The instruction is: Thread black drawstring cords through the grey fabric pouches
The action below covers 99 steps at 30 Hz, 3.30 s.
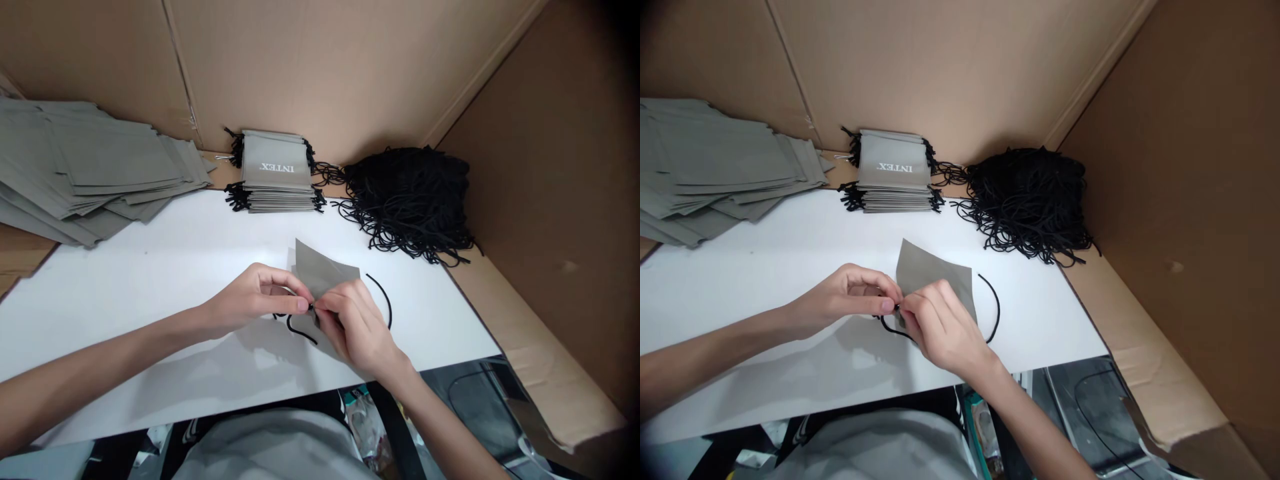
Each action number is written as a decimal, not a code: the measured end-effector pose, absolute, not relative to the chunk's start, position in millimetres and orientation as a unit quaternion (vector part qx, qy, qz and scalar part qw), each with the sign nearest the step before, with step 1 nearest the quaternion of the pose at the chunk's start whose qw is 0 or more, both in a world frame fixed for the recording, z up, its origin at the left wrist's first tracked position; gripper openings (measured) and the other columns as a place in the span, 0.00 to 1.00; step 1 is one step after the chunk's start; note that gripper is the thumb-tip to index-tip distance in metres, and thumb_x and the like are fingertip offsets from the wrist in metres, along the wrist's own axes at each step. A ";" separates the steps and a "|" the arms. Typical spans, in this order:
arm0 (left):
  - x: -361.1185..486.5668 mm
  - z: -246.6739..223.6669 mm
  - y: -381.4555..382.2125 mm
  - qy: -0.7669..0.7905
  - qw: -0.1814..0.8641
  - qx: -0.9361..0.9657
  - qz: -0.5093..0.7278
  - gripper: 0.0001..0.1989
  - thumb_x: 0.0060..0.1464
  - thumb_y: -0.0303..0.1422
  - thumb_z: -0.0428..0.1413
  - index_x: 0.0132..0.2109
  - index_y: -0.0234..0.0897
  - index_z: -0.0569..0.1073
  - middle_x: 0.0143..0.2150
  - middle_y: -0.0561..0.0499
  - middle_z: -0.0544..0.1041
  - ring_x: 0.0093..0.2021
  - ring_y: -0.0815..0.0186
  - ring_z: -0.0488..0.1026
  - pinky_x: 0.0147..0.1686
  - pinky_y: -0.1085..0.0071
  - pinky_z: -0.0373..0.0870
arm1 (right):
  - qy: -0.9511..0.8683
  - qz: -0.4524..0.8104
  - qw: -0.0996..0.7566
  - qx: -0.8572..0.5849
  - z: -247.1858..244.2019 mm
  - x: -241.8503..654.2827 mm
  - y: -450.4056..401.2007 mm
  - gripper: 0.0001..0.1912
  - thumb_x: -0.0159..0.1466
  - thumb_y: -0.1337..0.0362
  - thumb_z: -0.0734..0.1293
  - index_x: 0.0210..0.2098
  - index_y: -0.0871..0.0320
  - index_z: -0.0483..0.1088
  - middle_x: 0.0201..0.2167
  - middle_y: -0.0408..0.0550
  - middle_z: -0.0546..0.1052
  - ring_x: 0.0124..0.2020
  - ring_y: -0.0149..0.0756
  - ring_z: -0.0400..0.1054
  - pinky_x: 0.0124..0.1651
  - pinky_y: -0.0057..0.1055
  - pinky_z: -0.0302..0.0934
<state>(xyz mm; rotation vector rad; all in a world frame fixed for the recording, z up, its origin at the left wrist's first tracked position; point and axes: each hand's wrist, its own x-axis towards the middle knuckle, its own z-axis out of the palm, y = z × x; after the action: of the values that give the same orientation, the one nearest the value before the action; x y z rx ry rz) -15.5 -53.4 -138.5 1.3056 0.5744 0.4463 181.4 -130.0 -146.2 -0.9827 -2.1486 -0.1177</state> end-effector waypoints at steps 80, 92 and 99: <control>-33.8 -181.4 -16.8 0.018 -0.058 0.940 0.336 0.06 0.63 0.23 0.54 0.45 0.32 0.75 0.42 0.44 0.84 0.42 0.61 0.82 0.39 0.69 0.81 | -0.645 0.323 0.276 -0.635 -185.4 264.9 -220.8 0.14 0.75 0.58 0.55 0.41 0.56 0.69 0.27 0.43 0.72 0.26 0.32 0.66 0.31 0.26 0.62; -33.4 -169.2 -23.4 -0.010 -0.183 0.902 0.390 0.04 0.60 0.22 0.55 0.38 0.34 0.73 0.34 0.50 0.83 0.40 0.62 0.83 0.48 0.66 0.82 | -0.691 0.214 0.275 -0.633 -166.6 271.2 -221.6 0.12 0.73 0.62 0.59 0.35 0.55 0.69 0.23 0.39 0.71 0.21 0.28 0.64 0.28 0.22 0.59; -25.5 -163.2 -36.0 0.079 0.087 0.902 0.415 0.05 0.61 0.24 0.57 0.43 0.36 0.74 0.39 0.49 0.82 0.43 0.66 0.81 0.49 0.68 0.80 | -0.636 0.273 0.332 -0.641 -174.4 285.9 -228.2 0.12 0.72 0.62 0.59 0.34 0.56 0.69 0.23 0.40 0.71 0.21 0.29 0.65 0.28 0.24 0.60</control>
<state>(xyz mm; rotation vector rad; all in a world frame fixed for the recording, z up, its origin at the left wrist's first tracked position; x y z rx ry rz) -25.5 -36.0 -163.2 2.6874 0.2352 1.2373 285.9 -228.2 -174.4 -1.6739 -1.6626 0.7128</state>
